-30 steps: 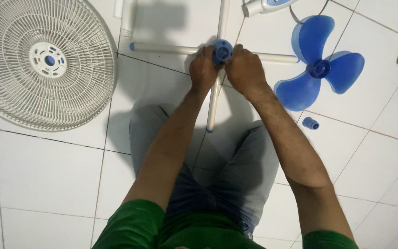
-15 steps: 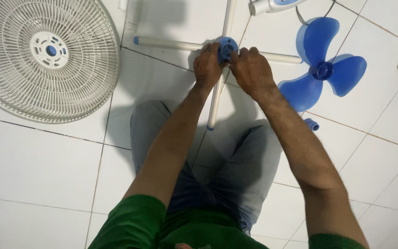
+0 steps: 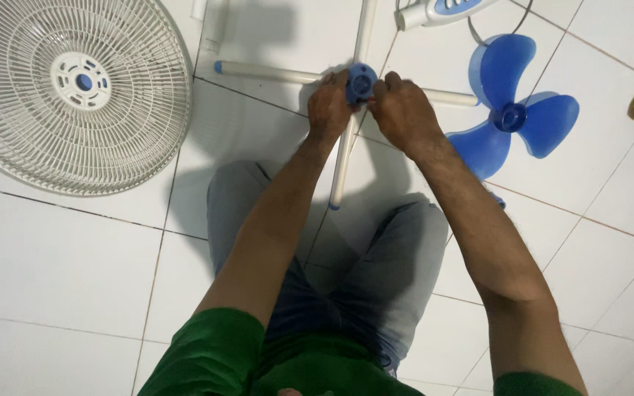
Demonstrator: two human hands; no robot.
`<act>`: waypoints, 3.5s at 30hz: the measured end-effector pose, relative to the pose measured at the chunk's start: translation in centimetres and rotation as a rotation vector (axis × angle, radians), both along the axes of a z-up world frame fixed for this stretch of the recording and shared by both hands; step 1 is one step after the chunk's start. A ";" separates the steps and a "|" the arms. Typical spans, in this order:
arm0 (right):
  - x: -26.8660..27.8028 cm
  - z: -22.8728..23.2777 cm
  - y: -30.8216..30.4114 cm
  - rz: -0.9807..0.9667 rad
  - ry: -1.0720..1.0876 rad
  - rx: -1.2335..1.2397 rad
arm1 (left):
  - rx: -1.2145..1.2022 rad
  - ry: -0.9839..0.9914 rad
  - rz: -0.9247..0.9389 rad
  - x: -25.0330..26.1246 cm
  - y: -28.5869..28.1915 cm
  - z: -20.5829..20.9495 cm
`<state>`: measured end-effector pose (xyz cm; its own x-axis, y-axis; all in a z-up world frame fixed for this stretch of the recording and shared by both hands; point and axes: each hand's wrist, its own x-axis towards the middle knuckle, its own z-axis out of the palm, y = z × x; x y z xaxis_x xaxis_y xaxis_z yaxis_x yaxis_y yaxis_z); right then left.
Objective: The person disassembles an electric fan on a tiled floor. They use a screwdriver to remove screws from the central hub, detach the hub, and separate the stand legs. The fan blade and cage remain nearby.
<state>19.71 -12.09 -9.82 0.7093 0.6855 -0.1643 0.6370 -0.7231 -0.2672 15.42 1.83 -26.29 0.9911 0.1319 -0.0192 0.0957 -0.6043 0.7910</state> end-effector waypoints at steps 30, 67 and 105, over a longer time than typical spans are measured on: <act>-1.9 1.3 0.5 -0.268 0.130 -0.029 | 0.013 -0.067 0.011 0.1 -0.2 -0.1; -1.7 1.4 0.7 -0.278 0.228 0.227 | 0.078 0.040 0.007 0.0 0.4 0.6; -2.5 -0.3 0.2 -0.288 -0.038 0.219 | 0.139 0.087 -0.033 0.4 0.5 0.9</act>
